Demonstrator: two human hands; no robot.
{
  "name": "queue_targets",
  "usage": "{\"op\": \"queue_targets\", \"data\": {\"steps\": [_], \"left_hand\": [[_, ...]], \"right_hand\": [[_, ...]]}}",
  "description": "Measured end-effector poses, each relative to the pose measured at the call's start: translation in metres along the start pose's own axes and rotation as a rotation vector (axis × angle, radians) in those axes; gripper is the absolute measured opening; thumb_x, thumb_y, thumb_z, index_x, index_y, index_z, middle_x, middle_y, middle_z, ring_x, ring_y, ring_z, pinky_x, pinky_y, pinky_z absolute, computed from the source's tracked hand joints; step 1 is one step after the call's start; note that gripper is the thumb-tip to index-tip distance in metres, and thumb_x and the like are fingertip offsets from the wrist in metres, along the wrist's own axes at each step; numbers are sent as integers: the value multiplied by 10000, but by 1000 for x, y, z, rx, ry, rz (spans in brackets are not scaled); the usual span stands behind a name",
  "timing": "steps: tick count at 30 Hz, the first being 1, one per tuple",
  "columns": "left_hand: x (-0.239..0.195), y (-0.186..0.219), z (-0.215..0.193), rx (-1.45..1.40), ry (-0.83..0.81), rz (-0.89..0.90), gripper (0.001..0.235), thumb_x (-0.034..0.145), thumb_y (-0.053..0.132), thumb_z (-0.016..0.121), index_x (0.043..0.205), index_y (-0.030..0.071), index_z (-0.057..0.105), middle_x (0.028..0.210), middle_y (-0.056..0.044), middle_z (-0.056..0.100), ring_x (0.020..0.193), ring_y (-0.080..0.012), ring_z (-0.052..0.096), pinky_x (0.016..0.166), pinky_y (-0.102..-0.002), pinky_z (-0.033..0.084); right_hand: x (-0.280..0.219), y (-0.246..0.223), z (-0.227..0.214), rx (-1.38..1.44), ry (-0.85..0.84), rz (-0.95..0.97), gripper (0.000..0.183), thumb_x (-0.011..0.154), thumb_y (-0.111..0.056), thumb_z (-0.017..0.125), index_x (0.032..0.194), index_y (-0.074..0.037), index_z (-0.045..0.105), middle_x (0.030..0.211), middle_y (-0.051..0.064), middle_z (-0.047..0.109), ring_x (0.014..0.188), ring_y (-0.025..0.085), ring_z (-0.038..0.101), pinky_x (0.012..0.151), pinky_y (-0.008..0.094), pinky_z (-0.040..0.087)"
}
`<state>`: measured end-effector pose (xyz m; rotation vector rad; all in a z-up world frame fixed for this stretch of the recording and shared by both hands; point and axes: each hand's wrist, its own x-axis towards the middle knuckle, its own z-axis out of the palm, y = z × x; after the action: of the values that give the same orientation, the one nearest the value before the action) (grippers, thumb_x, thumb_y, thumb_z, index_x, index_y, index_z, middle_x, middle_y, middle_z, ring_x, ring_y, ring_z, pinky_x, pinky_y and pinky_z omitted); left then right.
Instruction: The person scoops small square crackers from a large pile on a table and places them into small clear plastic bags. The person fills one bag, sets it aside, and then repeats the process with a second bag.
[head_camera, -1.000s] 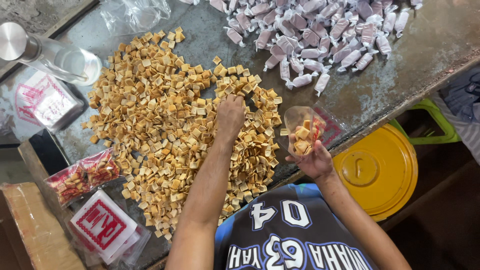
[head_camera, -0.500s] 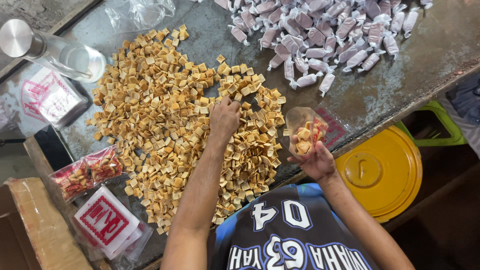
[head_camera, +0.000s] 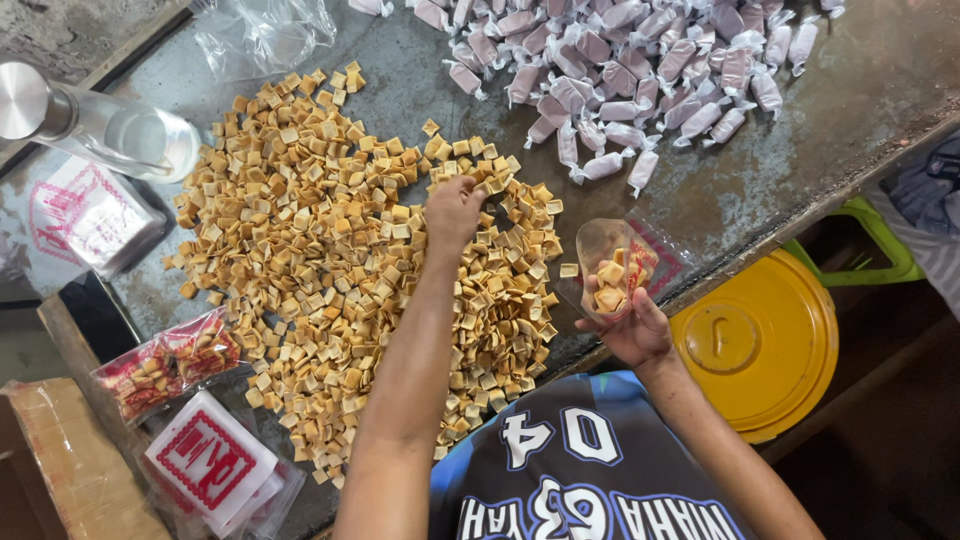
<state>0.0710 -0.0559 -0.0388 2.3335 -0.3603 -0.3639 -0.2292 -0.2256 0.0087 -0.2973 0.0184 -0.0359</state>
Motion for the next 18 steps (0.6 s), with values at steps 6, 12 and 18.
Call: {"op": "queue_targets", "data": {"steps": [6, 12, 18], "left_hand": [[-45, 39, -24, 97, -19, 124, 163, 850, 180, 740, 912, 113, 605, 935, -120, 591, 939, -400, 676, 866, -508, 555], [-79, 59, -76, -964, -164, -346, 207, 966, 41, 605, 1169, 72, 583, 1111, -70, 496, 655, -91, 570, 732, -253, 600], [-22, 34, -72, -1149, -72, -555, 176, 985, 238, 690, 1013, 98, 587, 792, 0, 544, 610, -80, 581, 604, -236, 616]], "right_hand": [[-3, -1, -6, 13, 24, -27, 620, 975, -434, 519, 1525, -188, 373, 1438, 81, 553, 1012, 196, 634, 962, 573, 557], [-4, 6, -24, 27, 56, -8, 615, 974, -401, 538, 1517, -159, 381, 1437, 124, 564, 1149, 261, 652, 949, 601, 557], [6, 14, -23, 15, 51, 20, 619, 966, -427, 537, 1503, -151, 400, 1421, 119, 580, 1154, 268, 667, 944, 612, 555]]}}
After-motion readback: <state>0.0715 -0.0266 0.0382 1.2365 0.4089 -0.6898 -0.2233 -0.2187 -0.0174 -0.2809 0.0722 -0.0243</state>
